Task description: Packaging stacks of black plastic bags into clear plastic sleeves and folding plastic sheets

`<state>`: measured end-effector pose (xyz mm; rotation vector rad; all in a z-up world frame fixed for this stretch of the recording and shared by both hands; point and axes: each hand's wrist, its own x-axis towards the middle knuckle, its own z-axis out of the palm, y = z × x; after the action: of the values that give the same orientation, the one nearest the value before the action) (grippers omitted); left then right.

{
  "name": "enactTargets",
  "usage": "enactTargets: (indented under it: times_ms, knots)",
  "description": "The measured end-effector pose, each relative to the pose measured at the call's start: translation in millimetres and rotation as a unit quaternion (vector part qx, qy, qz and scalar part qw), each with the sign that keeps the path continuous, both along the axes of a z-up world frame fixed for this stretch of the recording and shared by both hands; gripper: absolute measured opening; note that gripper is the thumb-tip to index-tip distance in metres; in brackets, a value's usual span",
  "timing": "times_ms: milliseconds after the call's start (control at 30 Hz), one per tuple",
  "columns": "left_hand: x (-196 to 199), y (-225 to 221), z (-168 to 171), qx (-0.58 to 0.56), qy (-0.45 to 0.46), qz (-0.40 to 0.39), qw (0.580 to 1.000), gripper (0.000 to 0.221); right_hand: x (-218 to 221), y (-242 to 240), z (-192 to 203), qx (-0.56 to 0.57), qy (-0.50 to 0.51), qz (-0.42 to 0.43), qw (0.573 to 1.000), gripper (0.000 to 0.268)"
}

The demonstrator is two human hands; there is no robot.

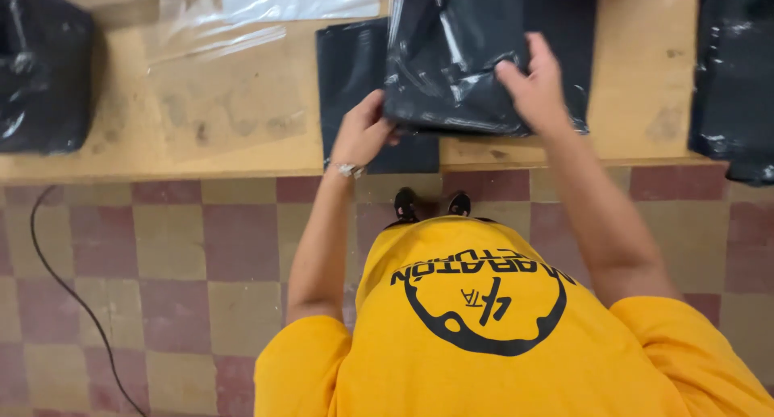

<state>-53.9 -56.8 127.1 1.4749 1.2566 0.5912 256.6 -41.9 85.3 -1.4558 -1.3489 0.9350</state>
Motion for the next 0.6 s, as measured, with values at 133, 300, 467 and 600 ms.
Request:
enactTargets:
  times_ms: [133,300,467,600]
  knots:
    - [-94,-37,-62,-0.083,-0.144,0.12,0.979,0.007,-86,-9,-44,0.032,0.086,0.029,0.995,0.038]
    - [-153,-58,-206,-0.112,-0.161,0.229,0.954,0.013,-125,-9,-172,0.003,0.018,0.057,0.998,0.044]
    - [-144,-54,-217,-0.11,-0.145,0.282,0.942,0.013,-119,-13,-182,-0.009,-0.031,0.007,0.999,0.039]
    - [-145,-61,-193,-0.097,-0.134,0.273,0.948,0.005,-128,-20,-142,-0.046,-0.088,0.021,0.995,0.048]
